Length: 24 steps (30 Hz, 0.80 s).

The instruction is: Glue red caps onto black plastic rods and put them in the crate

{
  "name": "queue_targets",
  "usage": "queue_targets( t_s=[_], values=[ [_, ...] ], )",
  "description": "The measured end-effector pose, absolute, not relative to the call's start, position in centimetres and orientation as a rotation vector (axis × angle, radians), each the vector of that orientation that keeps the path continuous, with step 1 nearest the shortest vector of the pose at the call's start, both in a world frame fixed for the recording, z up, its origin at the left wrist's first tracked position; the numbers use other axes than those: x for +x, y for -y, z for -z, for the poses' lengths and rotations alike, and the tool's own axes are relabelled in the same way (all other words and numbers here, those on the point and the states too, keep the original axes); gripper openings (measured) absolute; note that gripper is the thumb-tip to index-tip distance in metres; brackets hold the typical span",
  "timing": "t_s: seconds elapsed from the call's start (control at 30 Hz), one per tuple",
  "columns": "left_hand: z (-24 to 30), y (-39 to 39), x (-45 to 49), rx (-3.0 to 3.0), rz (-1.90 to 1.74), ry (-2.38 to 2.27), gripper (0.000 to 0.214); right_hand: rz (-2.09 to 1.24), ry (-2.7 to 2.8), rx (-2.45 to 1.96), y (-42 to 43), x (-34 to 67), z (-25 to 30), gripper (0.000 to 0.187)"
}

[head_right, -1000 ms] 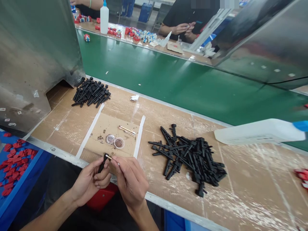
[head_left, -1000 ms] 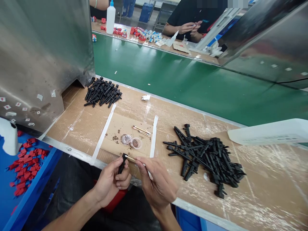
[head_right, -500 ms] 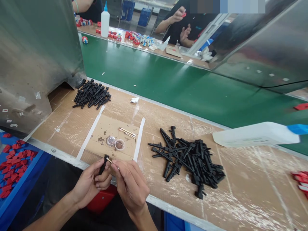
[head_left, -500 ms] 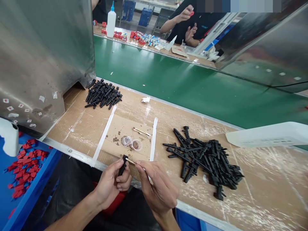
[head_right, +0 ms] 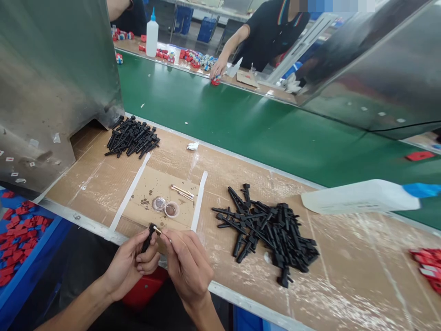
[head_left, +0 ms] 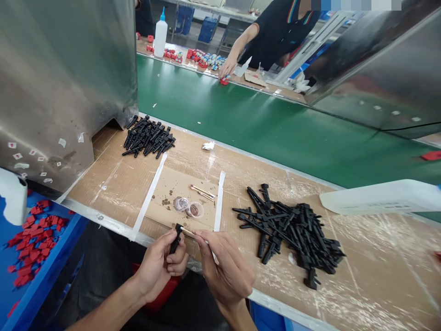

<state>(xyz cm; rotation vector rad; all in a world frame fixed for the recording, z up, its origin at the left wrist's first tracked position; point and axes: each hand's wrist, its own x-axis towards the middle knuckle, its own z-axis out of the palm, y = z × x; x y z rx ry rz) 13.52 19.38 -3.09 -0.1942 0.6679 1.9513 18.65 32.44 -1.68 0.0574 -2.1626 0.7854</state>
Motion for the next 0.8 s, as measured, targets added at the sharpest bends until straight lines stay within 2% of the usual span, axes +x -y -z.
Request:
queue_targets(
  t_s=[0.17,0.33,0.47,0.7,0.8],
  values=[
    [3.1,-19.3,13.5,-0.205,-1.953,-0.639,0.029,-0.901,2.122,-0.048,-32.7,18.8,1.9,0.031],
    [3.3,-19.2,13.4,-0.213,-1.966,-0.609,0.028,-0.963,2.067,-0.469,-34.4,18.3,2.1,0.011],
    [3.3,-19.3,13.5,-0.223,-1.965,-0.604,0.026,-1.023,2.198,-0.478,-35.6,17.1,2.7,0.019],
    [3.1,-18.6,13.9,-0.197,-1.99,-0.574,0.025,-0.82,2.185,-0.523,-35.2,18.6,2.3,0.035],
    [2.5,-17.9,15.1,-0.165,-1.97,-0.517,0.023,-1.185,2.123,-0.519,-33.4,21.4,2.0,0.028]
  ],
)
